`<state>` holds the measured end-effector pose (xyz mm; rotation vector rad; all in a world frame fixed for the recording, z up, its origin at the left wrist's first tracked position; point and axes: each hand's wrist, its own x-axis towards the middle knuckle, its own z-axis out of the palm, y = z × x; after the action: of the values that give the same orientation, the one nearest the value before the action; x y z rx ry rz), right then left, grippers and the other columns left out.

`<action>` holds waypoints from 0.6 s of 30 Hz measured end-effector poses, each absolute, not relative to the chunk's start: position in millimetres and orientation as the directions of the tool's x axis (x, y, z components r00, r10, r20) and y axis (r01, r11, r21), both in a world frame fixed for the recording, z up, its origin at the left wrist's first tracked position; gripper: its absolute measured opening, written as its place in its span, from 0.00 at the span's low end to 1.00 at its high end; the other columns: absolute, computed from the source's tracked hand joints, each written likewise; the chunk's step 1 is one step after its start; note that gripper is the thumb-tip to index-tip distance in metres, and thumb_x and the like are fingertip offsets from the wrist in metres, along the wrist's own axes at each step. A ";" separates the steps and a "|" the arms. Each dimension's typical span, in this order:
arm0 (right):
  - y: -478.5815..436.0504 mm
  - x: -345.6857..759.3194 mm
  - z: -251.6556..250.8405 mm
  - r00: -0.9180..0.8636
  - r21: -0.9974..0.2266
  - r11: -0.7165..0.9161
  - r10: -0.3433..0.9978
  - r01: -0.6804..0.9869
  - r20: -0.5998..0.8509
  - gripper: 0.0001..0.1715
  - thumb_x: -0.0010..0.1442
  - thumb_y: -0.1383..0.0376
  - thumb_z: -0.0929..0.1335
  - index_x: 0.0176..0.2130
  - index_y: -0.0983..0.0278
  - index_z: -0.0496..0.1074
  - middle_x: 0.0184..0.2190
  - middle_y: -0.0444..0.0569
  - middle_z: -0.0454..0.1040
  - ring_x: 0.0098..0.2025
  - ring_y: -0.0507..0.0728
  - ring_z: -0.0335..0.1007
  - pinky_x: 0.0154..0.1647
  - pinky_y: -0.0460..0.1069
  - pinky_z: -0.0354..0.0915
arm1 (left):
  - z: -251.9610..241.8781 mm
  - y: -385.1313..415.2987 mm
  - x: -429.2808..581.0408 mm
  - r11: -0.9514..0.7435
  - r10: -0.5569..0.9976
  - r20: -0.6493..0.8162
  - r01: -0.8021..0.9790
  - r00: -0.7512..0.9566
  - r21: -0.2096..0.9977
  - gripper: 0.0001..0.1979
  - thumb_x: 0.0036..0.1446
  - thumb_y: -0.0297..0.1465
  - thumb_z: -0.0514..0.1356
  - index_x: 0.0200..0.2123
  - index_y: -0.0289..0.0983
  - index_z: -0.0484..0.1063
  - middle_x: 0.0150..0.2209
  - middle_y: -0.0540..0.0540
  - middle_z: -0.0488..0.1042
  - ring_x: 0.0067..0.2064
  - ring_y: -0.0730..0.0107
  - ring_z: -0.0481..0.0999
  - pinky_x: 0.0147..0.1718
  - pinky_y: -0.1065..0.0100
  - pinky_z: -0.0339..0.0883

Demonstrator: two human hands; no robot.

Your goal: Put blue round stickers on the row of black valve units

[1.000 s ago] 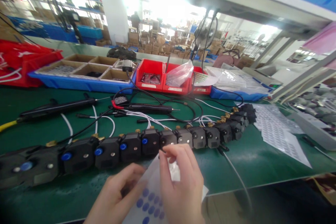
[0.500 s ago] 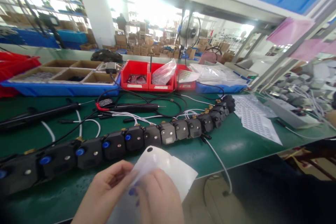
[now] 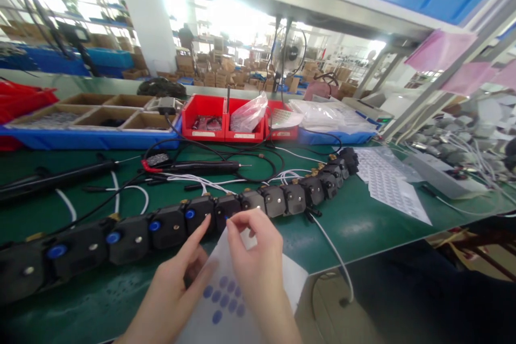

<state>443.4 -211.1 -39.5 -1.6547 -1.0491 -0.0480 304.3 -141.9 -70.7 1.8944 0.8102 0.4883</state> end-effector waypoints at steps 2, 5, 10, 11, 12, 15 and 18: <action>-197.1 443.0 -44.6 0.597 -0.765 0.025 0.608 0.644 0.523 0.09 0.61 0.68 0.68 0.29 0.63 0.72 0.25 0.41 0.70 0.29 0.49 0.66 0.31 0.44 0.62 | -74.4 -142.3 307.3 -0.274 0.685 -0.067 0.342 0.725 0.899 0.38 0.62 0.40 0.49 0.72 0.32 0.46 0.27 0.53 0.69 0.26 0.70 0.68 0.29 0.69 0.64; -186.3 441.1 -51.0 0.605 -0.791 0.026 0.629 0.611 0.488 0.09 0.61 0.68 0.68 0.28 0.63 0.72 0.26 0.41 0.70 0.29 0.49 0.65 0.31 0.44 0.63 | -80.0 -142.5 307.4 -0.264 0.659 -0.105 0.360 0.744 0.895 0.37 0.63 0.38 0.48 0.72 0.34 0.43 0.28 0.53 0.69 0.27 0.70 0.68 0.30 0.69 0.62; -185.6 438.8 -52.1 0.620 -0.798 0.006 0.626 0.603 0.473 0.10 0.62 0.67 0.67 0.28 0.63 0.72 0.26 0.42 0.70 0.29 0.50 0.65 0.30 0.45 0.62 | -79.9 -141.4 303.6 -0.252 0.650 -0.102 0.341 0.753 0.906 0.35 0.65 0.37 0.50 0.72 0.38 0.44 0.29 0.53 0.70 0.28 0.70 0.68 0.31 0.70 0.60; -186.0 438.5 -51.7 0.621 -0.795 0.000 0.625 0.606 0.473 0.10 0.62 0.67 0.67 0.28 0.63 0.72 0.26 0.42 0.70 0.29 0.50 0.64 0.30 0.45 0.62 | -79.0 -141.2 303.4 -0.246 0.648 -0.108 0.341 0.754 0.907 0.34 0.65 0.37 0.50 0.72 0.38 0.45 0.30 0.52 0.70 0.29 0.70 0.69 0.31 0.70 0.60; -186.1 438.1 -51.5 0.621 -0.792 -0.008 0.625 0.611 0.473 0.10 0.62 0.67 0.67 0.28 0.63 0.71 0.26 0.42 0.70 0.29 0.50 0.65 0.31 0.45 0.62 | -78.1 -141.1 303.4 -0.242 0.648 -0.111 0.341 0.753 0.908 0.34 0.65 0.36 0.50 0.72 0.38 0.45 0.30 0.52 0.70 0.29 0.70 0.69 0.31 0.70 0.60; -185.5 437.3 -52.0 0.622 -0.778 -0.028 0.619 0.627 0.479 0.09 0.62 0.67 0.66 0.29 0.63 0.71 0.26 0.43 0.70 0.29 0.51 0.65 0.31 0.46 0.63 | -77.3 -141.2 304.0 -0.244 0.655 -0.099 0.334 0.749 0.911 0.34 0.65 0.37 0.51 0.72 0.38 0.46 0.30 0.52 0.71 0.29 0.69 0.70 0.31 0.70 0.61; -184.2 437.0 -53.4 0.619 -0.764 -0.043 0.616 0.644 0.487 0.09 0.62 0.67 0.66 0.29 0.63 0.70 0.26 0.43 0.71 0.29 0.51 0.65 0.31 0.46 0.63 | -78.1 -141.1 304.6 -0.252 0.651 -0.084 0.320 0.754 0.913 0.34 0.65 0.37 0.51 0.72 0.38 0.46 0.30 0.52 0.71 0.29 0.69 0.70 0.30 0.70 0.62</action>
<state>437.0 -184.2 -53.4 -1.7181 -1.0378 -0.0310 304.6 -141.1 -78.1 1.8547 0.7485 0.3771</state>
